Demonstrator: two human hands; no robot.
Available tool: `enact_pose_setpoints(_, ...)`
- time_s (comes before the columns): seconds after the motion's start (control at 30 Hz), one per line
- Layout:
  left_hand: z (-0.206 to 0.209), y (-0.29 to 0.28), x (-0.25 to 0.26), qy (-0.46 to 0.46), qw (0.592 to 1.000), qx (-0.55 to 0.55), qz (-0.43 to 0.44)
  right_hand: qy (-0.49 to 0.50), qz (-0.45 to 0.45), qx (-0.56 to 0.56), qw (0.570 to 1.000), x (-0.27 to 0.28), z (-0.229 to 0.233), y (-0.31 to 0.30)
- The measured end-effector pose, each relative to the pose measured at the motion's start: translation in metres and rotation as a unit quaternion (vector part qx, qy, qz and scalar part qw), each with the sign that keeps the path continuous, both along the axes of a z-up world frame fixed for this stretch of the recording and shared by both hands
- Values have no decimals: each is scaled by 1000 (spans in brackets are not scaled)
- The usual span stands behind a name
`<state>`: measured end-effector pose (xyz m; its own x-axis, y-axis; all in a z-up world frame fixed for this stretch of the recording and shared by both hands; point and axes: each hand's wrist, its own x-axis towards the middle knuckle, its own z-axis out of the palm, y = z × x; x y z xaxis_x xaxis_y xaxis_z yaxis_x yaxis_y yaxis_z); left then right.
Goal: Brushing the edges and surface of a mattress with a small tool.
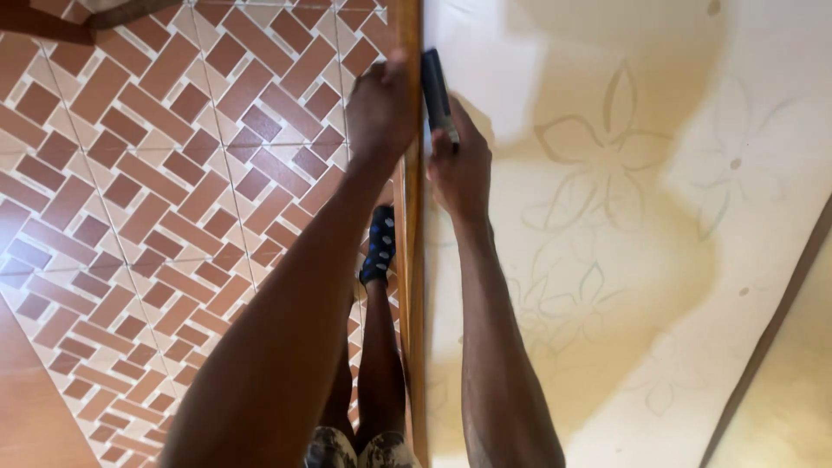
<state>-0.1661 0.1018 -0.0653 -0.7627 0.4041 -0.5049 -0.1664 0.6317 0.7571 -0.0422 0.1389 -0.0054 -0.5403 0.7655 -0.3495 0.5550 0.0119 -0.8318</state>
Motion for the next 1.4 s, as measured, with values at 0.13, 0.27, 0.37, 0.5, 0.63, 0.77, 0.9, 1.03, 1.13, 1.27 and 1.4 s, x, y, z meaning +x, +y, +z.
enact_pose_setpoints(0.13,-23,28,15,129,987,-75,-52,19,46,105,993,-9,-10,18)
enact_pose_setpoints(0.27,-11,23,27,143,987,-75,1,-58,12,9,998,-75,-21,78)
enact_pose_setpoints(0.37,4,25,30,124,990,-63,20,-81,53,87,991,-79,-43,100)
enact_pose_setpoints(0.5,-1,29,32,177,977,-105,48,-12,114,236,965,-30,-43,63)
enact_pose_setpoints(0.63,0,19,36,191,974,-112,57,-56,54,38,996,-46,29,41)
enact_pose_setpoints(0.77,0,28,27,218,970,-98,45,-23,4,77,997,-93,-51,93)
enact_pose_setpoints(0.9,19,27,27,209,971,-105,38,-55,-3,95,994,-138,-23,114)
enact_pose_setpoints(1.03,0,22,36,217,970,-101,42,-70,54,161,983,-81,-2,81)
enact_pose_setpoints(1.13,-5,19,33,187,976,-111,21,-149,60,121,980,-63,18,50)
enact_pose_setpoints(1.27,-3,16,36,196,971,-131,29,-183,16,17,983,-104,30,72)
enact_pose_setpoints(1.4,-6,18,32,146,976,-160,20,-166,72,102,978,-131,-8,94)
